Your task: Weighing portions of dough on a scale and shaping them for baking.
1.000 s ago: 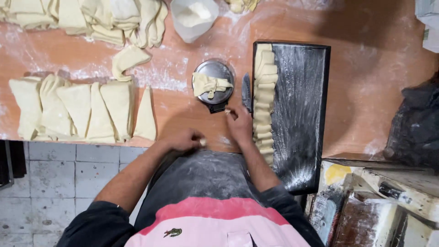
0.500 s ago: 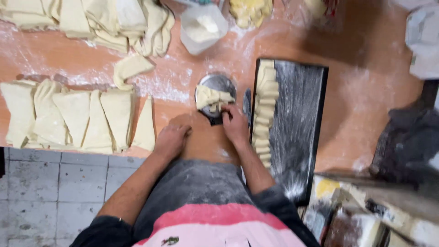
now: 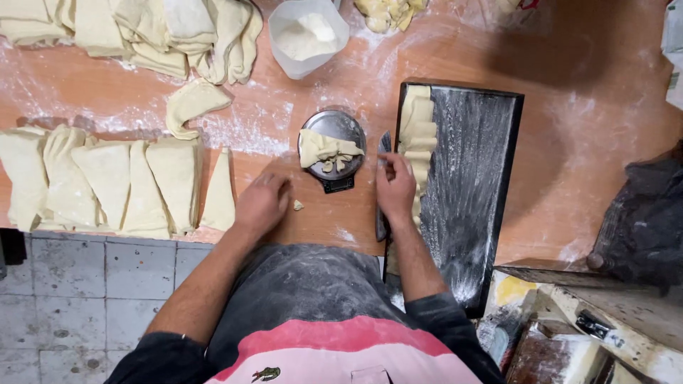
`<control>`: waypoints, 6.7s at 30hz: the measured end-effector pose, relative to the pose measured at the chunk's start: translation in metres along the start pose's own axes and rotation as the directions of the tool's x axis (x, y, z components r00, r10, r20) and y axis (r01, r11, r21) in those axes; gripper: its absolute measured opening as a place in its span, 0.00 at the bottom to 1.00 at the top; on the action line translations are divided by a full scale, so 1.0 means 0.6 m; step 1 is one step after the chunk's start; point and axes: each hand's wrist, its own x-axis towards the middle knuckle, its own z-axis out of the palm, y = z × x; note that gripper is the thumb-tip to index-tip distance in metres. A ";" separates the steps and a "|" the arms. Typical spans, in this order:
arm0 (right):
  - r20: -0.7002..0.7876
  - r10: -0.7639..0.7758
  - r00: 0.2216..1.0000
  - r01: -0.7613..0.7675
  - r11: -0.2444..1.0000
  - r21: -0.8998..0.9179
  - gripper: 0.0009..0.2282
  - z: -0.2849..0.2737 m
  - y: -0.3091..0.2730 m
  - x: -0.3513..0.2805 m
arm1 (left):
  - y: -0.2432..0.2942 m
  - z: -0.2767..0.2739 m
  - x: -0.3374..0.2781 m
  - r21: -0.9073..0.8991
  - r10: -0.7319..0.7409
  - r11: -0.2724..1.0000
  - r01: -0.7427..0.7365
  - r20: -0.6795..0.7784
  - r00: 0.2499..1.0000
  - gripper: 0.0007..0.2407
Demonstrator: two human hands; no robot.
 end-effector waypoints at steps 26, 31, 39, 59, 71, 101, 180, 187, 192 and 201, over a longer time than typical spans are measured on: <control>0.179 -0.057 0.982 0.136 0.873 -0.468 0.13 -0.054 -0.064 0.071 | 0.076 0.013 0.143 0.043 0.290 0.957 -0.287 -0.094 0.952 0.12; 0.169 -0.396 0.902 0.430 0.800 -0.418 0.16 -0.008 -0.044 0.037 | 0.070 0.009 0.135 -0.056 0.267 0.958 -0.282 -0.195 0.944 0.19; 0.232 -0.254 0.939 0.303 0.930 -0.208 0.11 0.094 -0.061 -0.007 | 0.053 0.005 0.129 0.109 0.387 0.921 -0.374 -0.155 0.909 0.10; 0.124 -0.246 0.961 0.242 0.969 0.045 0.07 0.060 -0.095 0.061 | 0.078 0.020 0.162 -0.065 0.176 0.976 -0.208 -0.333 0.926 0.09; 0.321 -0.532 0.783 0.601 0.781 -0.170 0.09 0.079 -0.072 0.071 | 0.035 0.005 0.144 0.010 0.347 0.936 -0.352 -0.203 0.916 0.08; 0.229 -0.363 0.903 0.410 0.888 -0.208 0.17 0.027 -0.008 0.050 | 0.091 0.070 0.174 0.007 0.432 0.898 -0.441 -0.209 0.877 0.10; 0.033 0.443 0.896 -0.009 -0.056 0.998 0.14 -0.176 0.190 -0.568 | 0.386 0.265 -0.202 -0.439 0.317 0.897 -0.048 0.567 0.760 0.22; 0.038 0.506 0.861 -0.111 0.114 0.987 0.13 -0.070 0.309 -0.585 | 0.358 0.327 -0.195 -0.573 0.174 0.651 0.498 0.751 0.637 0.21; -0.139 0.619 0.773 -0.480 0.714 0.509 0.12 -0.103 0.242 -0.533 | 0.384 0.314 -0.159 -0.128 0.465 0.880 -0.458 0.435 0.771 0.21; -0.291 0.087 0.953 -0.108 0.993 -0.056 0.18 -0.134 0.182 -0.478 | 0.336 0.219 -0.181 -0.169 0.514 0.844 -0.510 -0.022 0.858 0.19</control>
